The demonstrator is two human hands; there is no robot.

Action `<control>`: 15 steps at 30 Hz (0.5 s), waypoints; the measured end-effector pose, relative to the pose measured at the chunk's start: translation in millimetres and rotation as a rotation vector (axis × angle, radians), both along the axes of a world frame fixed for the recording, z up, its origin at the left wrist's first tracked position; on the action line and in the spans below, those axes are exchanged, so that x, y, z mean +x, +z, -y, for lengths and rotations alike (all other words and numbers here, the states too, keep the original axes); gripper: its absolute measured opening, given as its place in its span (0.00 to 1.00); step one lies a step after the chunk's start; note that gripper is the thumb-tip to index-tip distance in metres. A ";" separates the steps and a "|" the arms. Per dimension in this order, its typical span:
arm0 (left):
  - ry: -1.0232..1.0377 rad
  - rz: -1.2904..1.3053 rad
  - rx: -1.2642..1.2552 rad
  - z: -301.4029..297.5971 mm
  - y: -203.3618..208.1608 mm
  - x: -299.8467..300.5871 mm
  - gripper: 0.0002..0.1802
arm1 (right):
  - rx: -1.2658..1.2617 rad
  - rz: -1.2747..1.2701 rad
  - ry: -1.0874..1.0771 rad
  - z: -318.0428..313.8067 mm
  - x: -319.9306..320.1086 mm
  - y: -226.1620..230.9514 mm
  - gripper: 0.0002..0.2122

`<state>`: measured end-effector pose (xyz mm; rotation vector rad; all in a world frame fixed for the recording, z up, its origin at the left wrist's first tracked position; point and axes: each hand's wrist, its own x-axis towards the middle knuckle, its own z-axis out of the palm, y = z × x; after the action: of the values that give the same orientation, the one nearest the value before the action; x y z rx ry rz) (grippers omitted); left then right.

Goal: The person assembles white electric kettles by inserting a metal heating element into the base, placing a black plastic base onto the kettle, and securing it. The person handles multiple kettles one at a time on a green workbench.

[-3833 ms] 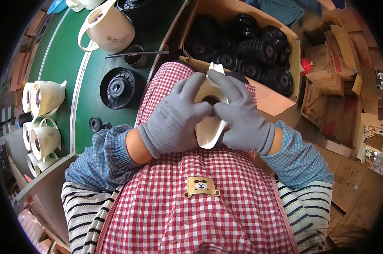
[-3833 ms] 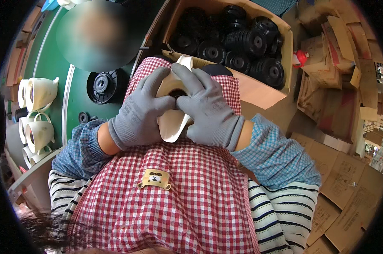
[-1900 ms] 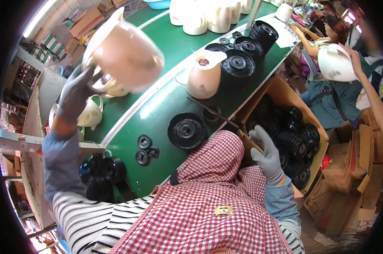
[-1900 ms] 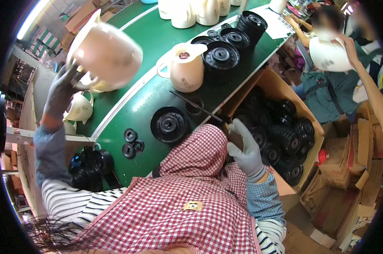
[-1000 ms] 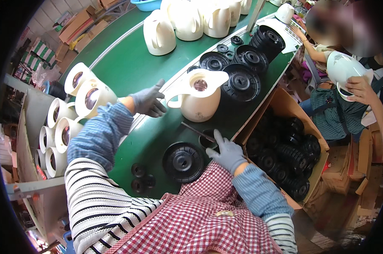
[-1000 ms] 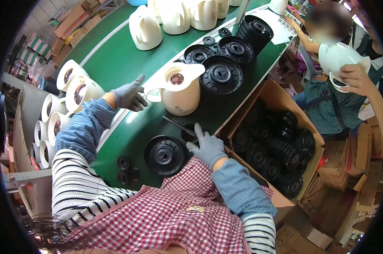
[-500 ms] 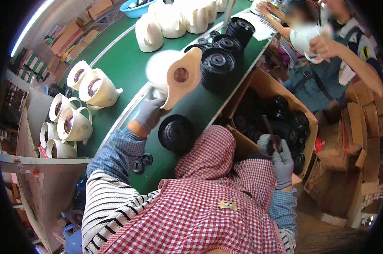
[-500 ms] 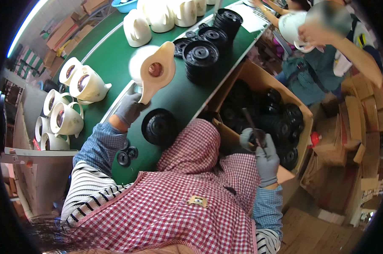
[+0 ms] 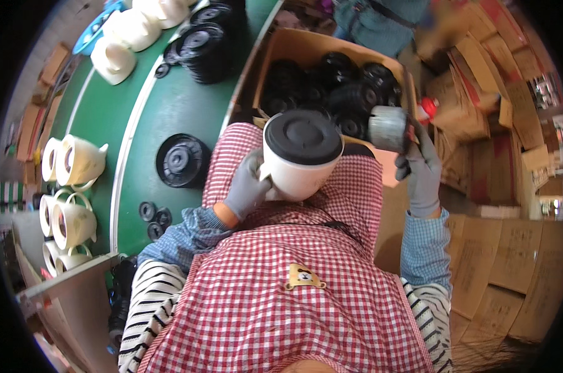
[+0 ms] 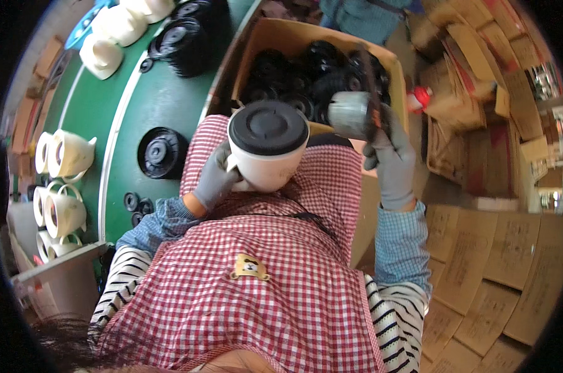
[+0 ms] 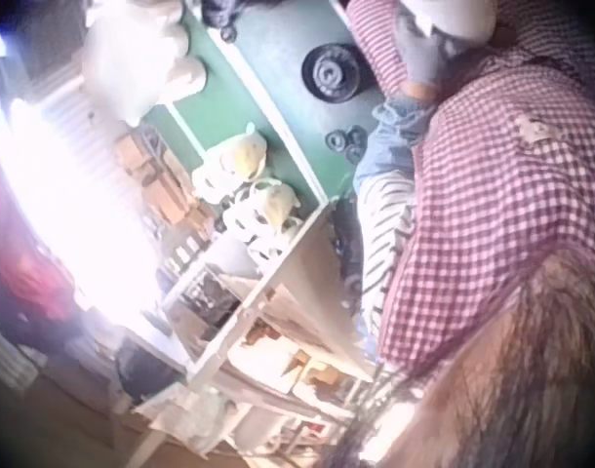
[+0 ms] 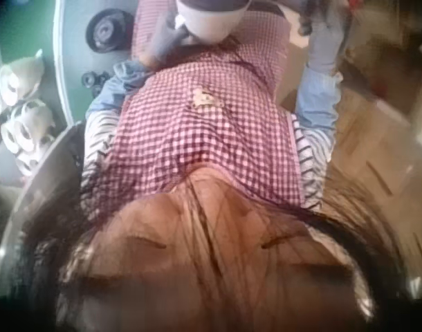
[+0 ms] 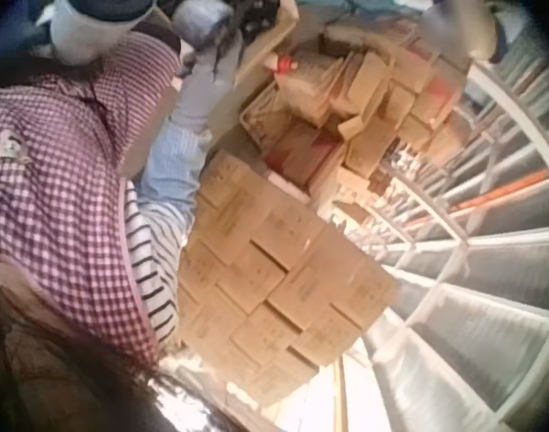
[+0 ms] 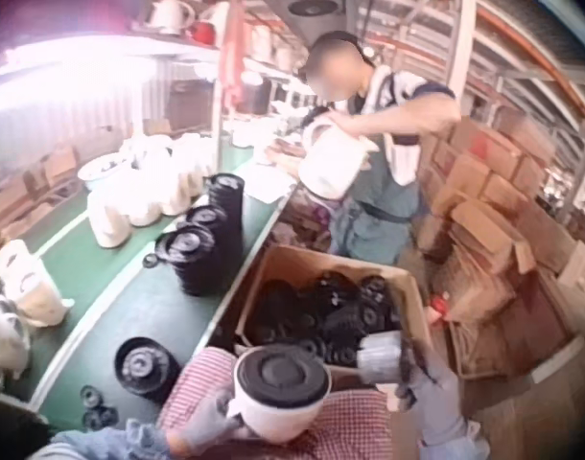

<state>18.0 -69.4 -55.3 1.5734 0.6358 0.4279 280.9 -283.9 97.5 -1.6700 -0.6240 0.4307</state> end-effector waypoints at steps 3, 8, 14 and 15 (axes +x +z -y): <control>-0.382 -0.249 0.374 28.0 14.5 -16.2 0.25 | -0.123 -0.104 0.168 2.1 4.9 -1.3 0.26; -0.776 -0.373 0.369 -5.4 90.0 8.4 0.22 | -0.285 -0.247 0.371 -14.2 14.0 -13.4 0.26; -0.162 0.190 0.812 -65.8 153.1 85.5 0.18 | -0.533 -0.277 0.570 -52.9 25.0 -4.1 0.24; -0.310 0.207 0.977 -69.7 157.0 103.3 0.17 | -0.540 -0.222 0.595 -56.3 26.9 -7.3 0.24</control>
<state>121.3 0.3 101.6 2.4550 -0.0306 0.7096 307.7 -227.6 90.2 -1.8782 -0.8876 1.2869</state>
